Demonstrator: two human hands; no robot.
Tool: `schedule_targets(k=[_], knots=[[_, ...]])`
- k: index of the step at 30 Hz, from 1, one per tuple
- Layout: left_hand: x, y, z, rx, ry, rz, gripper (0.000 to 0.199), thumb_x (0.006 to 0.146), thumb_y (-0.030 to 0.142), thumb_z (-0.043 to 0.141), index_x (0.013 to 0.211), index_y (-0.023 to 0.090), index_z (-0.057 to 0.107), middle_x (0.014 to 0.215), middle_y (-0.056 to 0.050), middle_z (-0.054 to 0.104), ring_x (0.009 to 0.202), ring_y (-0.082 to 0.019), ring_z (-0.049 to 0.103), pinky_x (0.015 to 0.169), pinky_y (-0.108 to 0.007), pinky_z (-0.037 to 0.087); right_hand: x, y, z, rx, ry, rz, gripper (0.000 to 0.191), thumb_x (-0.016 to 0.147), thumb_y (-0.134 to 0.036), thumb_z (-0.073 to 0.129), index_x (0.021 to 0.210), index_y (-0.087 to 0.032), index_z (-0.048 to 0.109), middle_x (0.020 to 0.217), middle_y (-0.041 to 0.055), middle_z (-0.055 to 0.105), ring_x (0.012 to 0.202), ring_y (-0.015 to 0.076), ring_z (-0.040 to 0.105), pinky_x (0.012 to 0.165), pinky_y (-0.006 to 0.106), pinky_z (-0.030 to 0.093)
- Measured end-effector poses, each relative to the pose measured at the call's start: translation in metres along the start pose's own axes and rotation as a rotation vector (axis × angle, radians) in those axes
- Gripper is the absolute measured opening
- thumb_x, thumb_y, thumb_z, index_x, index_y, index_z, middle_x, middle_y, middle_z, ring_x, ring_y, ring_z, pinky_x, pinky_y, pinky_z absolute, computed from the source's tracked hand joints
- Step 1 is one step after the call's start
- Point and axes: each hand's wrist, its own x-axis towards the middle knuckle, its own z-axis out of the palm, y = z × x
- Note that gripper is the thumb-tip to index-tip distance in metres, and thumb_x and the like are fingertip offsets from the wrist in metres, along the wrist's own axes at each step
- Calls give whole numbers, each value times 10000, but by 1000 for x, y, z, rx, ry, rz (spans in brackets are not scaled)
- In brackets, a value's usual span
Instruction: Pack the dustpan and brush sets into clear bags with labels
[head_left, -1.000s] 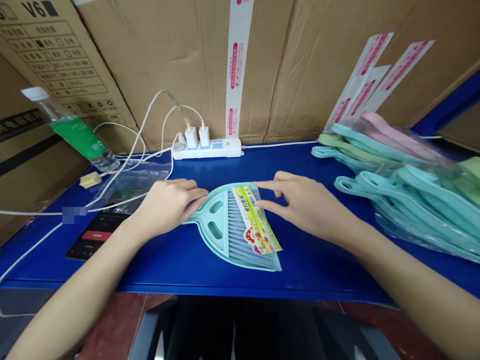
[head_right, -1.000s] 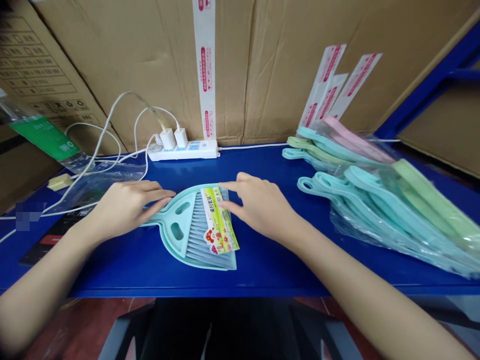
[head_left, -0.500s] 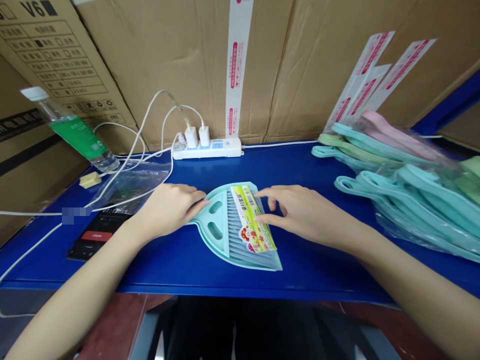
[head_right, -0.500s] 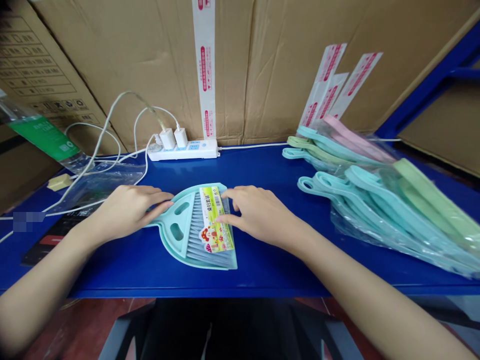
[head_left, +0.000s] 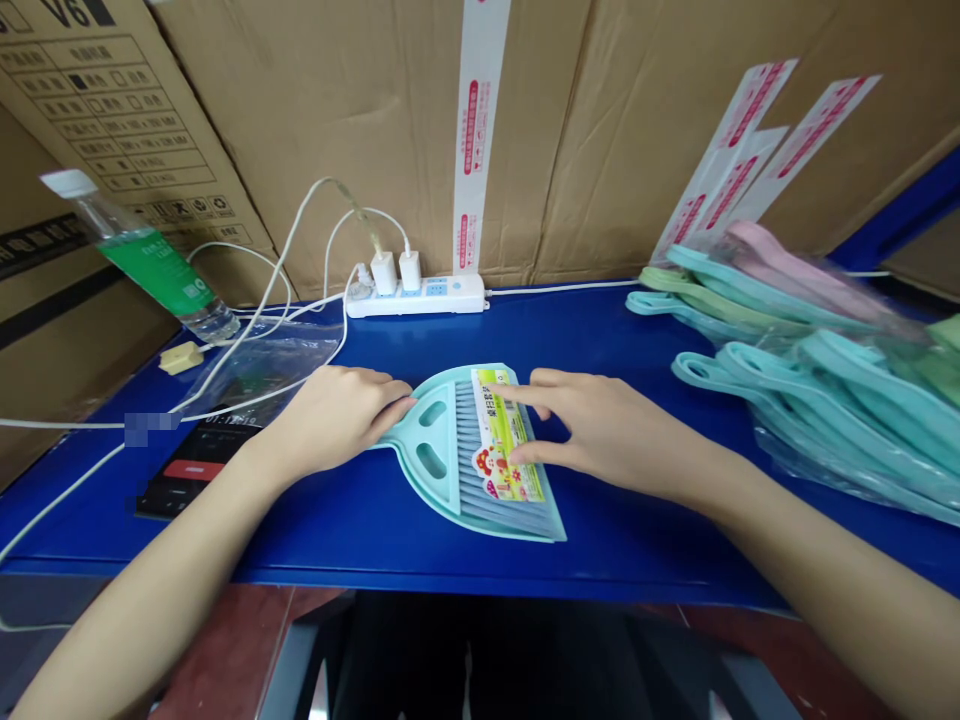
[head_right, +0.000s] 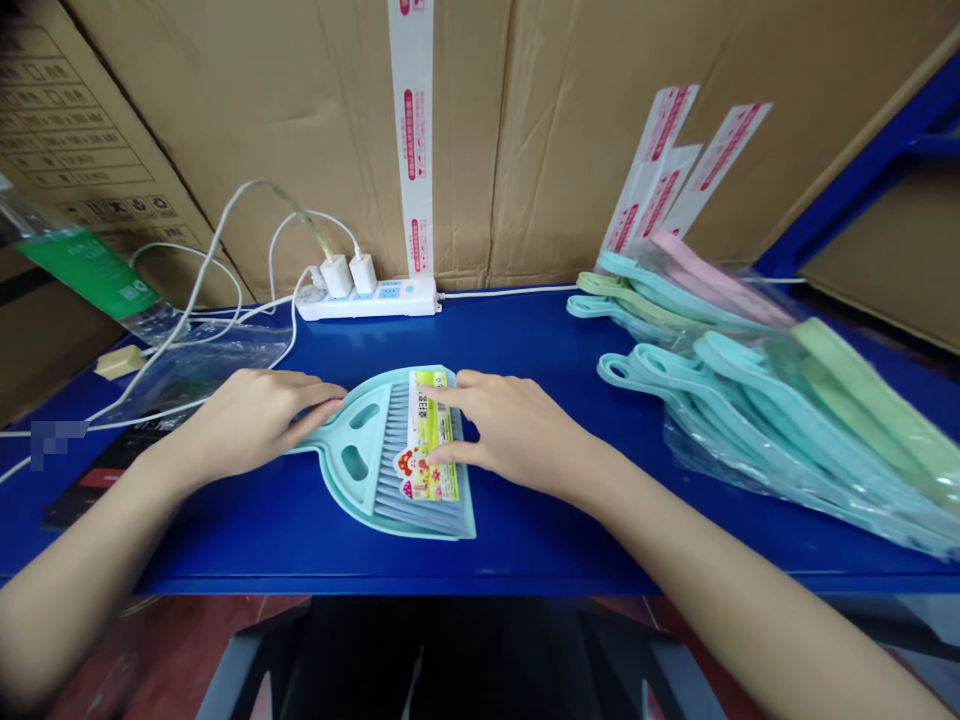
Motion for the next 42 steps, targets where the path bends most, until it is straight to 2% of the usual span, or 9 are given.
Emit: schedule_targets(k=[6,13,16,20,24,27,30,34,42], knots=[[0,2,2,3,-22,-8,400,983,333,322,919,189,690,810,-38,734,716,-201,685,576,-279,403,-1,0,2,28,-21,-27,539,796,-467,688,1274,-224,635,815,38,668,658,195,631,537,279,423],[1,3,0,20,-91,-45,395,987,316,309,965,195,684,886,-43,745,792,-206,697,632,-277,452,1,8,0,42,81,-4,620,785,-545,656,1328,-256,577,801,22,633,602,166,581,483,249,354],[1,-2,-2,110,-104,-188,365,968,257,325,1068,195,670,996,-75,736,898,-251,695,678,-312,489,1,14,1,43,128,38,629,805,-570,615,1346,-251,566,856,40,639,612,171,588,503,265,389],[0,-14,-8,278,-94,-507,374,933,166,328,1102,132,659,1030,-160,713,1006,-320,668,706,-358,513,3,25,8,68,195,63,651,861,-596,504,1376,-200,536,1024,100,654,782,241,648,624,355,501],[-2,-25,-12,319,-306,-724,337,919,161,375,1068,92,669,975,-203,717,939,-341,689,699,-376,522,11,36,21,57,276,15,552,947,-496,351,1346,-181,565,1159,139,662,1033,301,616,817,443,521],[-2,-28,-13,283,-407,-767,318,923,232,436,1081,89,672,987,-211,718,946,-353,687,718,-384,522,20,43,31,66,288,15,523,953,-420,331,1304,-139,598,1185,152,669,1070,315,597,911,494,484],[0,-27,-11,255,-413,-760,315,894,240,492,1087,78,680,1015,-233,709,966,-375,679,730,-392,523,27,48,35,128,301,6,480,949,-367,326,1209,-140,660,1126,144,687,1035,304,603,923,505,467],[2,-25,-9,239,-387,-764,328,851,116,442,1044,75,703,1013,-245,707,983,-376,675,741,-390,520,34,49,35,270,341,-66,371,931,-324,382,963,-215,735,951,99,700,897,257,618,868,458,470],[2,-14,-12,244,-244,-754,378,845,78,346,1016,86,683,935,-228,712,965,-358,680,727,-377,501,42,46,36,372,344,-20,241,861,-266,448,707,-205,623,714,46,621,641,178,554,647,330,456]])
